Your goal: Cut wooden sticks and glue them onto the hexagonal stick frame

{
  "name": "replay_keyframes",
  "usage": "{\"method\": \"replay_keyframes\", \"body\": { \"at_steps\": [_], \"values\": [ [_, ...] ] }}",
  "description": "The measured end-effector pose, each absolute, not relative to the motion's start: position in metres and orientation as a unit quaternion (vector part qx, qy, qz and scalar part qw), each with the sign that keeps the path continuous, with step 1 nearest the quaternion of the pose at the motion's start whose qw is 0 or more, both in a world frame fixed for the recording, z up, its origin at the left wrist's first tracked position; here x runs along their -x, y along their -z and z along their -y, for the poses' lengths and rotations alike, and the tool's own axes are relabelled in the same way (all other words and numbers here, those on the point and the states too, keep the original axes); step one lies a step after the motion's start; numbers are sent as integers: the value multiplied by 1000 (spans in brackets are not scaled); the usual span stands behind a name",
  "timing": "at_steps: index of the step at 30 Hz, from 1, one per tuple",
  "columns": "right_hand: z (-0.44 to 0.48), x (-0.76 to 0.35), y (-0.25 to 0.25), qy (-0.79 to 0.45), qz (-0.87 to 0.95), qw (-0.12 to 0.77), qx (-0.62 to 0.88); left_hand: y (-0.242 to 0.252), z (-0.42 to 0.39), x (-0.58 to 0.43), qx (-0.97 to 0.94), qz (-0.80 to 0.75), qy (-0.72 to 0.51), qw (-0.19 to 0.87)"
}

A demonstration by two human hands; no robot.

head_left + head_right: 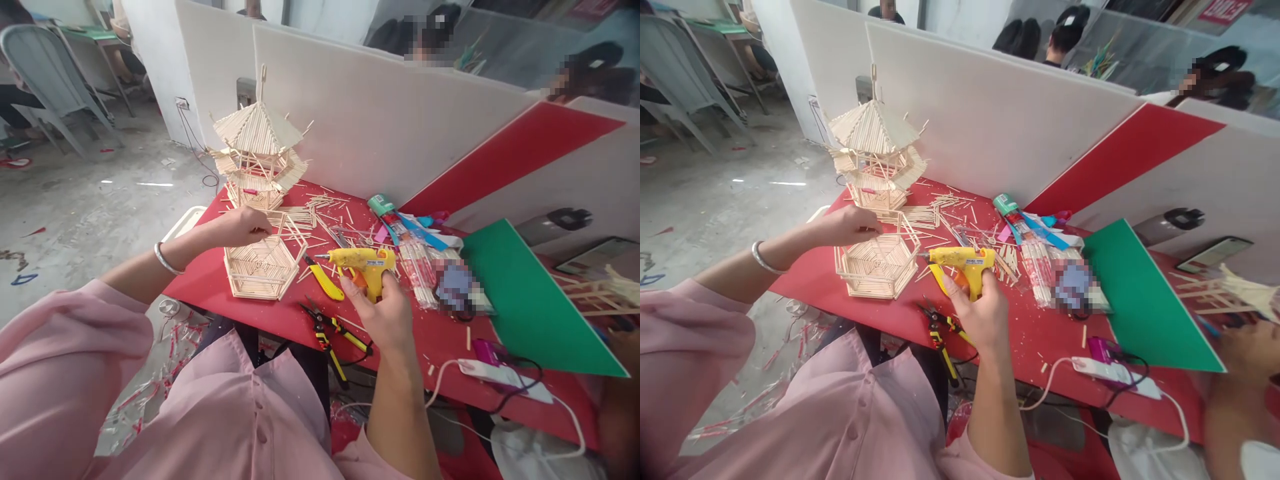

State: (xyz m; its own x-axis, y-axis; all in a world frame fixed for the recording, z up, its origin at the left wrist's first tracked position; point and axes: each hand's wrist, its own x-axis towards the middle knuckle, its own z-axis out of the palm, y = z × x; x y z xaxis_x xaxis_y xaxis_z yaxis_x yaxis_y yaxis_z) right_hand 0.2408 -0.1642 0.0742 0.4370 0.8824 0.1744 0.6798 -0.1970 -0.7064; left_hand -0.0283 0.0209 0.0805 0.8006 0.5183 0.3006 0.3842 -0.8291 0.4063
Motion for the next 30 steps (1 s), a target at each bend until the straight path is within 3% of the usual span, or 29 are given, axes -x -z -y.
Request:
{"method": "replay_keyframes", "body": {
  "at_steps": [11, 17, 30],
  "values": [
    [119, -167, -72, 44, 628, 279, 725, -95, -41, 67, -833, -332, -307, 319],
    [94, -135, -77, 41, 652, 225, 723, -99, -34, 86, -761, -359, -418, 342],
    [69, -98, -74, 74, 670, 161, 721, -87, -37, 92, -743, -334, -447, 371]
  ]
}}
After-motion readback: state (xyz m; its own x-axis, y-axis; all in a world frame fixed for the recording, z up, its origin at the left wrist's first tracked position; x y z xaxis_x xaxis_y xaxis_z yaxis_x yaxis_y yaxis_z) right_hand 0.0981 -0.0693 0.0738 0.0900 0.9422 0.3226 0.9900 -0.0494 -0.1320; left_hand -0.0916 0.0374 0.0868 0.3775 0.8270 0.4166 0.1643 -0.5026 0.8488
